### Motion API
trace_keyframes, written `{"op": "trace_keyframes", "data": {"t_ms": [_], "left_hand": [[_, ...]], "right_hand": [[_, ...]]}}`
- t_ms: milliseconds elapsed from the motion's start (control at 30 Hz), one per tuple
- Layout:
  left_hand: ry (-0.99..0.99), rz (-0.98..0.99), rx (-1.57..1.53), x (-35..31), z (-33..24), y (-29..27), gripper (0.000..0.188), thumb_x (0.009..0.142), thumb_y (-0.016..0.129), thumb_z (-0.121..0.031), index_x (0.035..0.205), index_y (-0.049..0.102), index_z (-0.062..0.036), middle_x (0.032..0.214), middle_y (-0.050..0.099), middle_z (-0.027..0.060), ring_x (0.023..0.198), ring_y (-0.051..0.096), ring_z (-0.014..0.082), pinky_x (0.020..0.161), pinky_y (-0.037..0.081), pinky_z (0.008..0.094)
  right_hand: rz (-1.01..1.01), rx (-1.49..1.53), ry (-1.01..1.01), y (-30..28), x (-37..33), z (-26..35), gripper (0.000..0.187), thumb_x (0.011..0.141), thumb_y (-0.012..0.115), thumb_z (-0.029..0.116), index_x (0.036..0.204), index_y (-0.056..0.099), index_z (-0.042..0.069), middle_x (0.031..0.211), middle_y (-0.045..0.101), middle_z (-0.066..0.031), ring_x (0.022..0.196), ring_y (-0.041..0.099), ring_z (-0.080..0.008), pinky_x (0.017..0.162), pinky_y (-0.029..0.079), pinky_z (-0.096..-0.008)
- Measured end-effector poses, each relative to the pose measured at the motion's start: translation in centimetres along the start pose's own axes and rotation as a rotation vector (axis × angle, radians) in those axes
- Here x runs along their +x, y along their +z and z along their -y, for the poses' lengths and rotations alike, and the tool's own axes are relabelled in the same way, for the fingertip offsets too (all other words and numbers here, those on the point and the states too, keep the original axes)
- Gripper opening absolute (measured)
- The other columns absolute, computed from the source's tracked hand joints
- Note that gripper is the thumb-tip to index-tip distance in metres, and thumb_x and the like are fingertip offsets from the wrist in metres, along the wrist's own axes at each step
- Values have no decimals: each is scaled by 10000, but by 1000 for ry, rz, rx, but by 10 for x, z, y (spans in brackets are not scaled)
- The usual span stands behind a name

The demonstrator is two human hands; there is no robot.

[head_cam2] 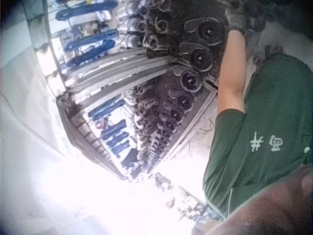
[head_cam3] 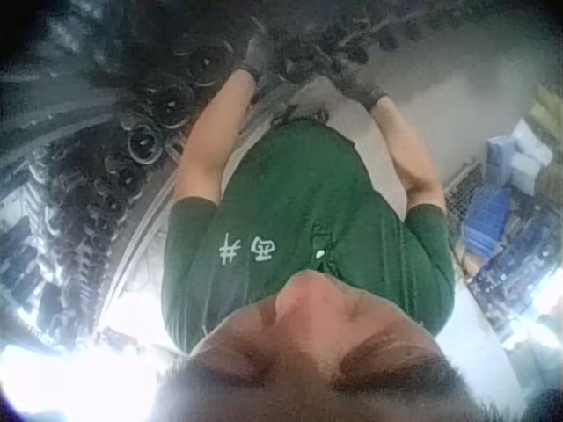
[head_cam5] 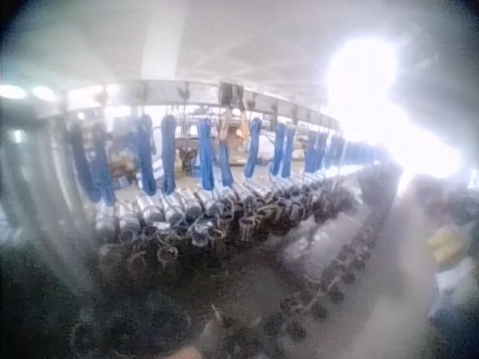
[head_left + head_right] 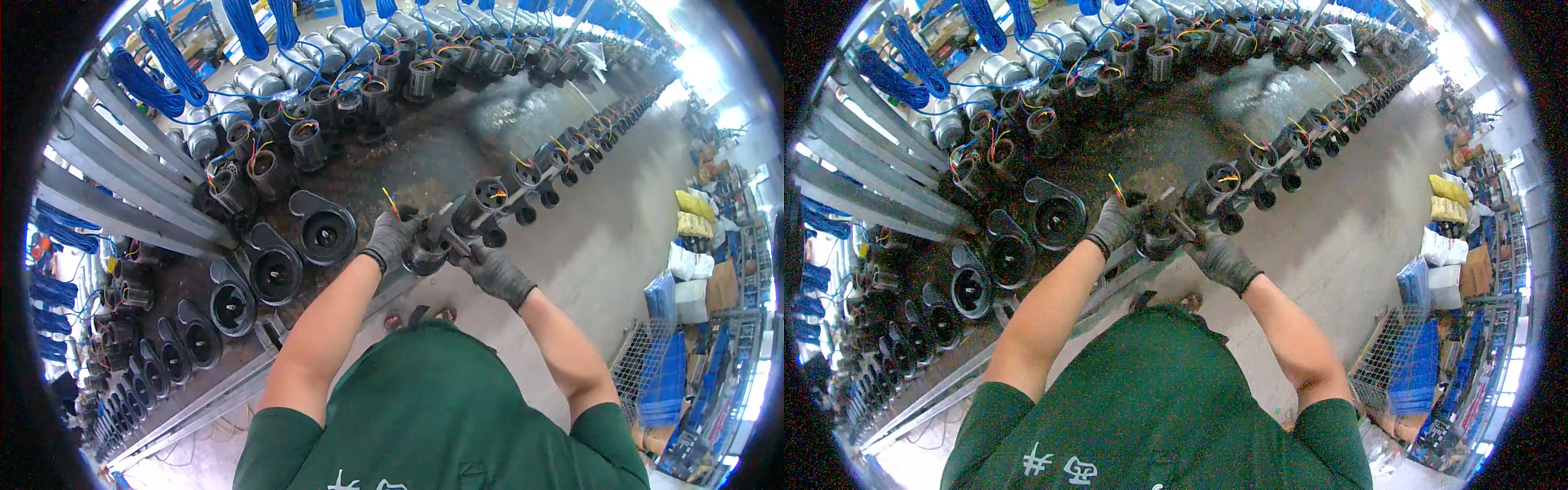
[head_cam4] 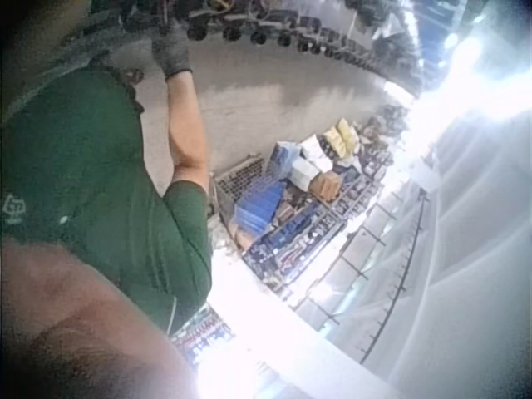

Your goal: The person assembles pump units on a workbench by fitting housings onto bases and tapping them into place with a hammer.

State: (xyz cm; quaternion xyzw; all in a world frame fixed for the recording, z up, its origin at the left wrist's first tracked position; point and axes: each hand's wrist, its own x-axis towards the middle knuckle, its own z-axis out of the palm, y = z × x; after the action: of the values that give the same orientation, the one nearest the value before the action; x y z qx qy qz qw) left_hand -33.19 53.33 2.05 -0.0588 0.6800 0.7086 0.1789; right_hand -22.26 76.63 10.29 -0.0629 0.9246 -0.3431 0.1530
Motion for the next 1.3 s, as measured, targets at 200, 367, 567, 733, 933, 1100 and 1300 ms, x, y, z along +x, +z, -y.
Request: {"op": "trace_keyframes", "data": {"t_ms": [200,367,567,733,933,1100,1300], "left_hand": [[83,-34,233,6,7,-10,191,894,771,-142,1028,722,-15,947,752,73,826,678,165,764,557,343],[18,-27,229,4,-8,-5,207,896,766,-146,1042,718,-7,964,754,71,837,683,172,785,554,343],[53,-37,267,5,10,-3,227,881,777,-138,1052,703,-8,979,750,81,842,684,177,785,555,342],[86,-48,273,16,31,-10,255,856,800,-142,1048,694,-13,982,752,73,843,687,182,783,556,345],[124,-60,519,0,-7,1,262,854,797,-152,1051,691,-16,984,752,72,866,697,182,798,560,350],[111,-140,331,-1,1,-2,216,865,777,-139,1014,704,-1,971,755,100,874,710,199,793,563,353],[40,-16,370,-11,-26,0,315,866,732,-230,1106,719,-26,1013,755,165,947,734,262,833,556,385]], "right_hand": [[-92,392,138,-47,-34,99,407,982,614,153,1369,544,47,1081,675,-130,938,644,-299,821,524,-430],[-195,143,-208,19,-5,10,360,1009,548,153,1356,552,58,1044,675,-133,882,613,-214,768,511,-381],[-110,-291,-337,19,8,-28,300,1022,539,182,1300,574,73,987,673,-42,759,563,-77,676,490,-311],[-54,533,42,-26,-28,82,400,965,640,217,1328,579,60,1140,679,-226,1058,641,-394,905,507,-461],[-84,141,-50,16,-12,-9,234,1003,597,218,1115,588,13,802,597,-40,702,547,-108,611,476,-310],[19,195,40,-2,-15,16,274,997,618,218,1169,580,8,801,590,-23,679,518,-100,598,464,-297],[-193,499,1,-22,-28,70,364,1007,588,185,1344,555,50,1001,640,-104,881,582,-204,751,493,-359]]}}
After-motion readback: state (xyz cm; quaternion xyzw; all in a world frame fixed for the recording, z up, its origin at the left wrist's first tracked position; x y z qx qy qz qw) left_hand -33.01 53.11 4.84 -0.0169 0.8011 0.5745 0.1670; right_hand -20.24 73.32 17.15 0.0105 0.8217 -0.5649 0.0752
